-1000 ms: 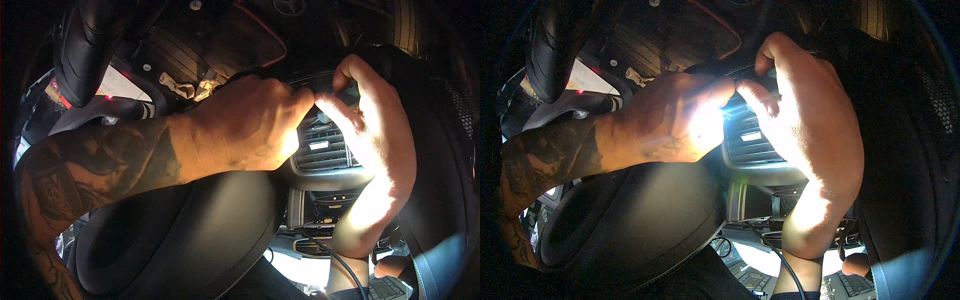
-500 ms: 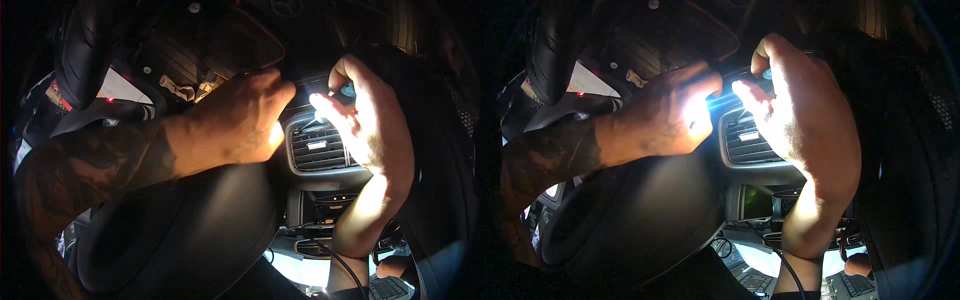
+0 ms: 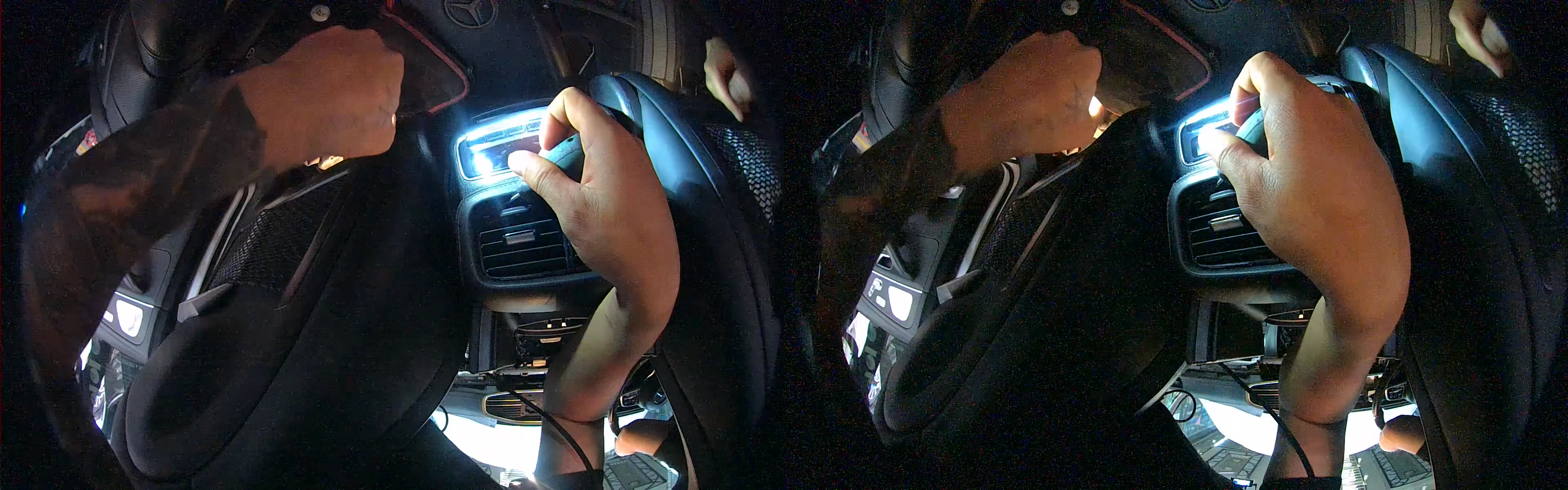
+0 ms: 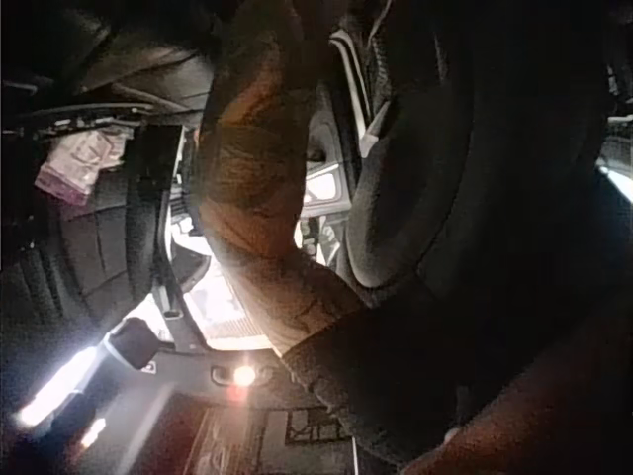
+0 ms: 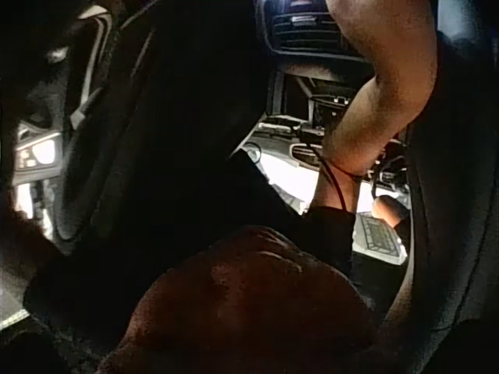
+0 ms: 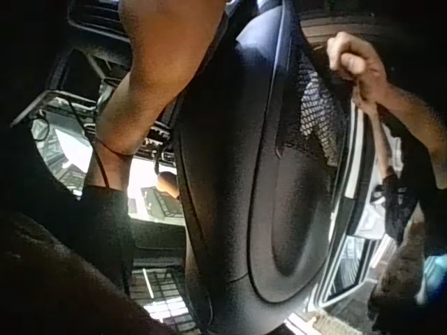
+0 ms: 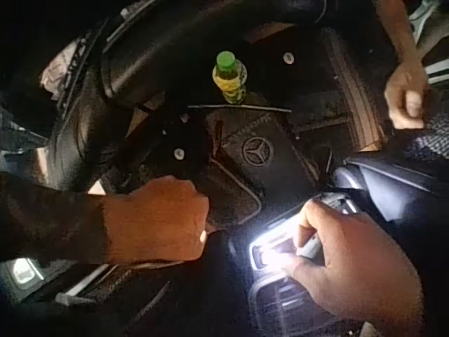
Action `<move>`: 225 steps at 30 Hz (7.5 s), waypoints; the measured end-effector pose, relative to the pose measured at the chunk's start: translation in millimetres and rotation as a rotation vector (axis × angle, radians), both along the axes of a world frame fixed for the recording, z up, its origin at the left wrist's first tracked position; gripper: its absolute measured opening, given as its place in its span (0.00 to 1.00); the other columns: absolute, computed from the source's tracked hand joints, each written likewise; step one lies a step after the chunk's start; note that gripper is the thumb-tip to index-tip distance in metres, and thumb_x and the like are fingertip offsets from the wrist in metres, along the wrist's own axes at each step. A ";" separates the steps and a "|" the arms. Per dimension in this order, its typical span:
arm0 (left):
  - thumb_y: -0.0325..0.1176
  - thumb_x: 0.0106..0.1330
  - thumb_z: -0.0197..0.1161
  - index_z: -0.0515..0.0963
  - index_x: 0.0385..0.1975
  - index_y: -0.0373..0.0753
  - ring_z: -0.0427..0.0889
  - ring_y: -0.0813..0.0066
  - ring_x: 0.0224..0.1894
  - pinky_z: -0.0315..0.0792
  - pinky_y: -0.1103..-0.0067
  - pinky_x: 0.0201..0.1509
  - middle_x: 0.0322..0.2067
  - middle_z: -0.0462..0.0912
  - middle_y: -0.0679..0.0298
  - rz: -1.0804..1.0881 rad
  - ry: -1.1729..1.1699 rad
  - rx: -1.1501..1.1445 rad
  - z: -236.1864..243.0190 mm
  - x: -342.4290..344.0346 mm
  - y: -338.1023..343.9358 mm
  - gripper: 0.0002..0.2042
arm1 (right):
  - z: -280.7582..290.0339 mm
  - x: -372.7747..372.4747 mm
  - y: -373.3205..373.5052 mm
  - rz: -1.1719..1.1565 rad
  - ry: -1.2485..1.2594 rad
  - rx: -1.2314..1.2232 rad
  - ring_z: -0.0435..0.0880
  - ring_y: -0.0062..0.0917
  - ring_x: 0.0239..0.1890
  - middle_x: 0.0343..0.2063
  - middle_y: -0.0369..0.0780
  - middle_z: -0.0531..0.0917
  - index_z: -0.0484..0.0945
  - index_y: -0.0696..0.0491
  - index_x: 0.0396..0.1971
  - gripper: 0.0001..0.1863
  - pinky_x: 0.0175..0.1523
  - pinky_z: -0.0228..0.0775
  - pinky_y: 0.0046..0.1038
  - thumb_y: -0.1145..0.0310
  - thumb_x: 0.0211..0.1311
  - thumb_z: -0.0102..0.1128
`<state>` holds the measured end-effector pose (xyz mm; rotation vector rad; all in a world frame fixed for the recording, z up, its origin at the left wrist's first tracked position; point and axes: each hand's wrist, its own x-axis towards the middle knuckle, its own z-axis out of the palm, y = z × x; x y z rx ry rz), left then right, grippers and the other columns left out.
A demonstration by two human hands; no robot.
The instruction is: The person illuminates the rear air vent assembly of a car center console with a flashlight and pries the vent unit using a screwdriver.
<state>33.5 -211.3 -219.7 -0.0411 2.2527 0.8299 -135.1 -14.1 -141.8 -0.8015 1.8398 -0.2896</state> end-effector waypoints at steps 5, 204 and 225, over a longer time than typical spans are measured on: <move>0.42 0.57 0.73 0.84 0.26 0.38 0.84 0.51 0.28 0.77 0.60 0.32 0.24 0.82 0.53 0.055 -0.059 0.065 -2.2 6.2 -22.8 0.13 | 1.7 3.2 -13.2 -0.081 -0.059 0.030 0.76 0.27 0.28 0.25 0.42 0.76 0.71 0.56 0.32 0.14 0.39 0.69 0.28 0.68 0.60 0.70; 0.35 0.69 0.60 0.77 0.39 0.39 0.81 0.53 0.29 0.76 0.63 0.30 0.29 0.79 0.55 -0.016 0.376 0.513 35.3 -13.4 52.9 0.07 | 94.9 1.7 16.9 -0.448 0.098 -0.157 0.74 0.15 0.29 0.35 0.43 0.80 0.68 0.55 0.39 0.12 0.35 0.69 0.18 0.84 0.62 0.60; 0.32 0.63 0.59 0.75 0.29 0.34 0.83 0.51 0.32 0.80 0.61 0.39 0.27 0.77 0.51 -0.135 0.122 0.478 64.8 -28.5 57.7 0.07 | 35.5 -3.3 13.7 -0.240 -0.019 -0.163 0.77 0.18 0.30 0.30 0.39 0.80 0.72 0.58 0.38 0.10 0.37 0.71 0.23 0.77 0.61 0.66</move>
